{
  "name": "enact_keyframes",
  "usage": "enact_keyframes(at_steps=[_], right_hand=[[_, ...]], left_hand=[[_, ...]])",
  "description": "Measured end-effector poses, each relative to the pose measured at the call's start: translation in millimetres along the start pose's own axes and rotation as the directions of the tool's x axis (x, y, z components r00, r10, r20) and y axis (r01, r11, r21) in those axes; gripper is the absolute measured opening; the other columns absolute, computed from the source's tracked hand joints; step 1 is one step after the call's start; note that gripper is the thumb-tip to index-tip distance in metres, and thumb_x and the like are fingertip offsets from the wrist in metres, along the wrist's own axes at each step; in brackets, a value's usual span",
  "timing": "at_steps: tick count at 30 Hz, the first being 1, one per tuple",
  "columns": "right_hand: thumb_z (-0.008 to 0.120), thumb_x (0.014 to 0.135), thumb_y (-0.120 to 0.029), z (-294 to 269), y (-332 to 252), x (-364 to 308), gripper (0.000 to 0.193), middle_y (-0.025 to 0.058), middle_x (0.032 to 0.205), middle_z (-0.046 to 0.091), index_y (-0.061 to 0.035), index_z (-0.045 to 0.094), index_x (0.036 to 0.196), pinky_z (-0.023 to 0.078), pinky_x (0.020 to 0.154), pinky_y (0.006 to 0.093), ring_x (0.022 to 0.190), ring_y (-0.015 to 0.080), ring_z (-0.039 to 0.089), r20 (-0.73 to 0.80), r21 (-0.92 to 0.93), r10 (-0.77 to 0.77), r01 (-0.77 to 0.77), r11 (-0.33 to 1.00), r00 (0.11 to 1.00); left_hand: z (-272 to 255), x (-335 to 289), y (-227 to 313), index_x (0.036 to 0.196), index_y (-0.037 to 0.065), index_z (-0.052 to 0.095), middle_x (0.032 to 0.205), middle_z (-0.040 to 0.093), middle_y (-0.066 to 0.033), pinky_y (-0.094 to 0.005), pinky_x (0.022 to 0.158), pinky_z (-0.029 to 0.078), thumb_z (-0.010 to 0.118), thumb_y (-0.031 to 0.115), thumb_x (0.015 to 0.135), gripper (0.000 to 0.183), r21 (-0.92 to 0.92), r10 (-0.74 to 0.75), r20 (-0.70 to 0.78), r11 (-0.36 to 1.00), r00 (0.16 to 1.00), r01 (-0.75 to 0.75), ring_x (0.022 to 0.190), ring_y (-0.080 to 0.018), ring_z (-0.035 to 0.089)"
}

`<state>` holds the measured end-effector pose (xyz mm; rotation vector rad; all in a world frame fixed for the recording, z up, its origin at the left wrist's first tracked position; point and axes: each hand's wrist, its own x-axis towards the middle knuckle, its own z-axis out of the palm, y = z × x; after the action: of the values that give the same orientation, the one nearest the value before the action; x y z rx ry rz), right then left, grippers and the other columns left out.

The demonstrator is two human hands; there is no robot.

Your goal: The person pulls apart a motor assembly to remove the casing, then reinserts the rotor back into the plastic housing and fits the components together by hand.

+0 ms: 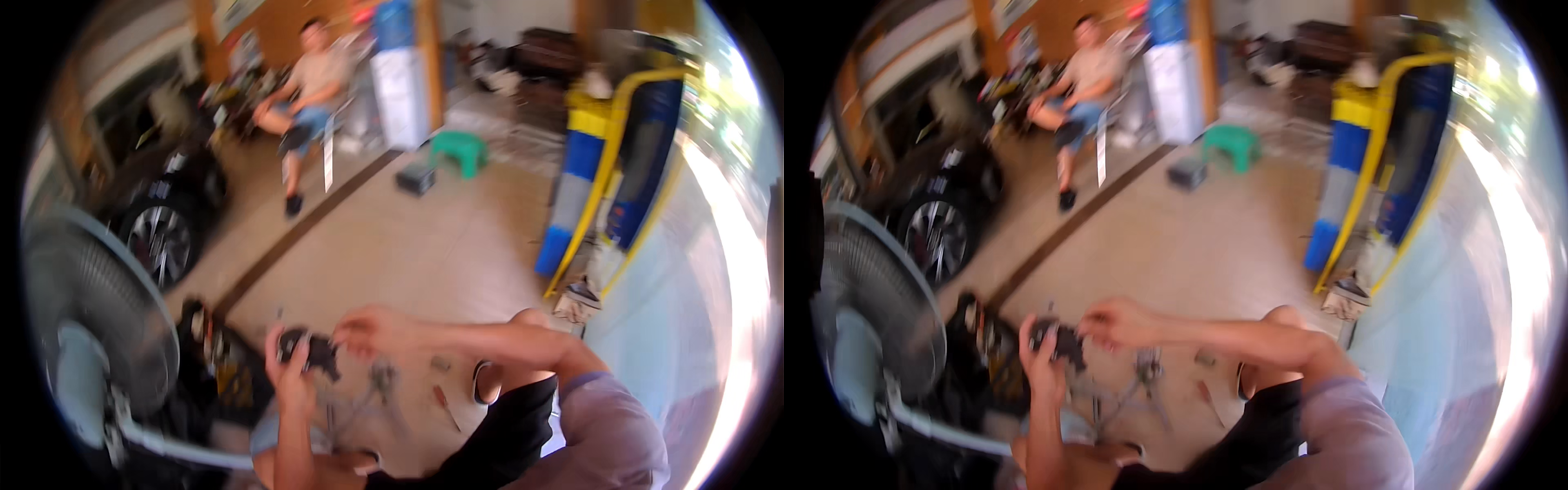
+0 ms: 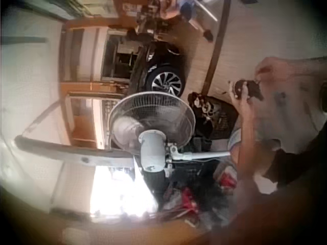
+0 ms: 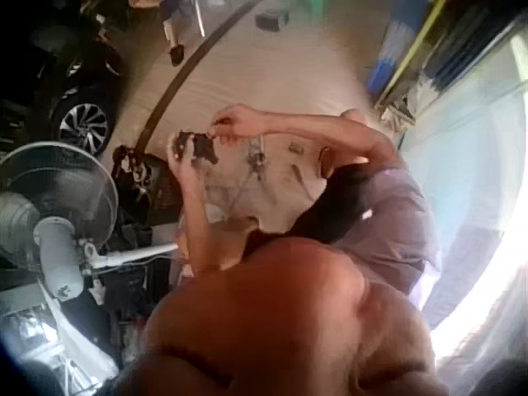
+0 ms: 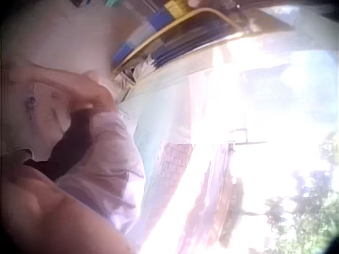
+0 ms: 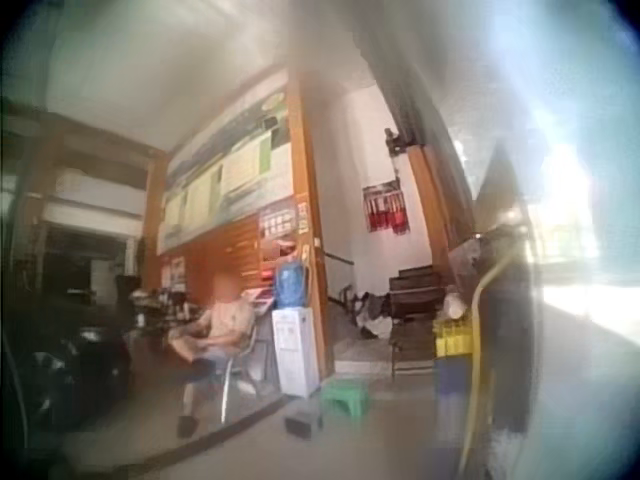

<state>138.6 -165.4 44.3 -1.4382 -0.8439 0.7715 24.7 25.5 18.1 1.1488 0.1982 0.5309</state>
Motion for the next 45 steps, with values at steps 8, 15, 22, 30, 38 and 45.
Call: enact_keyframes(at_steps=[8,15,22,30,38,45], right_hand=[[0.063,0.098,-0.017,-30,17,-2,0.028,0.0063,0.090,0.067,-0.0002,0.060,0.120,0.053,0.064,0.0264,0.075,0.0109,0.063,-0.026,0.083,-0.055,0.057,0.995,0.998],[0.065,0.093,-0.002,-25,6,13,0.036,0.0065,0.100,0.066,0.0007,0.054,0.127,0.054,0.070,0.0255,0.082,0.0109,0.064,-0.017,0.119,0.135,-0.132,0.984,0.991],[0.062,0.094,0.001,-32,19,10,0.036,0.0073,0.103,0.067,0.0007,0.053,0.129,0.053,0.071,0.0253,0.083,0.0103,0.063,-0.042,0.142,0.141,-0.134,0.981,0.989],[0.065,0.094,-0.002,-36,18,0,0.036,0.0069,0.100,0.068,0.0012,0.055,0.129,0.052,0.069,0.0251,0.078,0.0109,0.063,-0.081,0.109,0.055,-0.046,0.993,0.995],[0.066,0.094,-0.004,-42,20,-8,0.025,0.0058,0.097,0.069,0.0008,0.063,0.118,0.051,0.066,0.0237,0.076,0.0096,0.063,-0.141,0.151,0.050,-0.028,0.988,0.989],[0.068,0.093,-0.004,-44,22,-14,0.026,0.0050,0.098,0.069,-0.0002,0.062,0.118,0.051,0.068,0.0225,0.077,0.0088,0.062,-0.152,0.127,0.059,-0.039,0.991,0.987]], left_hand=[[14,18,-25,0.128,0.007,0.054,0.106,0.063,-0.0035,-0.0264,0.081,0.052,0.072,0.000,0.086,0.046,-0.013,-0.139,-0.007,0.990,0.990,0.139,0.094,-0.0125,0.062],[7,28,-17,0.134,0.003,0.049,0.111,0.065,-0.0097,-0.0314,0.086,0.055,0.072,0.001,0.086,0.053,-0.156,-0.136,-0.030,0.979,0.990,0.129,0.098,-0.0166,0.065],[9,33,-13,0.138,0.002,0.047,0.106,0.065,-0.0068,-0.0290,0.085,0.055,0.075,-0.002,0.083,0.062,-0.143,-0.127,-0.041,0.982,0.991,0.120,0.094,-0.0138,0.064],[13,33,-11,0.141,0.002,0.043,0.103,0.066,-0.0073,-0.0300,0.085,0.054,0.075,-0.002,0.084,0.066,-0.144,-0.116,-0.031,0.983,0.993,0.110,0.093,-0.0144,0.065],[11,34,-12,0.138,0.003,0.048,0.105,0.066,-0.0057,-0.0294,0.085,0.053,0.074,-0.003,0.083,0.062,-0.147,-0.114,-0.043,0.983,0.993,0.106,0.093,-0.0137,0.065],[13,32,-13,0.138,0.003,0.048,0.107,0.066,-0.0062,-0.0308,0.087,0.053,0.074,-0.003,0.083,0.061,-0.152,-0.147,-0.028,0.978,0.989,0.141,0.096,-0.0143,0.065]])
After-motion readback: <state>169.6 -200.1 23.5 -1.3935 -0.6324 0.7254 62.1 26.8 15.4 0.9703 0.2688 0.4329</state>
